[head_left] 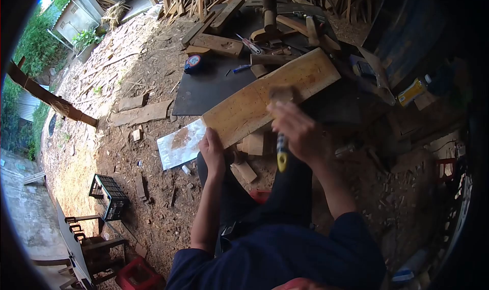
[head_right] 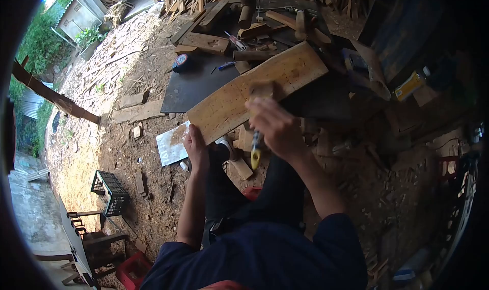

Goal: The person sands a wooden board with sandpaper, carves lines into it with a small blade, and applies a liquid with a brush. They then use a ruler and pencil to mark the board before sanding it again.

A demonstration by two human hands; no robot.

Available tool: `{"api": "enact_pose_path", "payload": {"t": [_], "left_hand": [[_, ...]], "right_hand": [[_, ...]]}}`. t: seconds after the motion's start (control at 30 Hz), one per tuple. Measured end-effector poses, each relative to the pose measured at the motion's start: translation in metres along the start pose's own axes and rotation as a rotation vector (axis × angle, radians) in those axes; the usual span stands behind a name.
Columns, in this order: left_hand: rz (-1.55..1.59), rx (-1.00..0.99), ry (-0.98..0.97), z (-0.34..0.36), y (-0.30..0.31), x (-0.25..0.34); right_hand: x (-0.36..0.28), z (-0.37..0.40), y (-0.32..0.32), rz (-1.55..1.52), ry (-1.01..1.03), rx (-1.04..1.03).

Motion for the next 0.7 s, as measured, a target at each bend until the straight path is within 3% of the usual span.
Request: {"api": "enact_pose_path", "payload": {"t": [0.03, 0.07, 0.17, 0.27, 0.37, 0.5, 0.57, 0.63, 0.7], "left_hand": [[-0.013, -0.006, 0.001, 0.001, 0.001, -0.001], [-0.009, -0.022, -0.009, -0.002, 0.001, -0.004], [0.016, -0.043, -0.016, -0.001, 0.010, -0.012], [0.061, -0.058, -0.015, -0.007, 0.006, -0.008], [0.057, -0.101, 0.012, -0.005, 0.001, 0.003], [0.154, -0.179, 0.155, 0.005, -0.009, 0.029], [0.268, -0.187, 0.151, 0.006, -0.015, 0.043], [0.167, -0.237, 0.052, 0.002, -0.004, 0.039], [0.156, -0.259, 0.054, 0.000, 0.011, 0.036]], "right_hand": [[-0.019, 0.014, -0.004, -0.017, 0.126, -0.114], [-0.023, 0.015, 0.006, -0.142, 0.118, -0.159], [0.060, 0.005, 0.038, -0.001, -0.195, 0.114], [0.072, 0.006, 0.042, 0.291, -0.263, 0.140], [0.013, 0.023, 0.035, 0.053, 0.061, -0.157], [0.082, 0.017, 0.069, 0.061, -0.344, 0.149], [0.075, 0.029, 0.046, 0.244, -0.247, 0.094], [0.024, 0.031, 0.044, 0.134, -0.078, -0.052], [0.026, 0.040, 0.053, -0.012, -0.112, -0.013]]}}
Point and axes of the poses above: each hand's wrist, its own z-axis away from the middle knuckle, its own y-axis out of the back of the hand, x = y × z, the point moved 3 cm from there along -z, towards the middle knuckle, and after that the axes turned 11 degrees about -y, right-handed, at the moved point
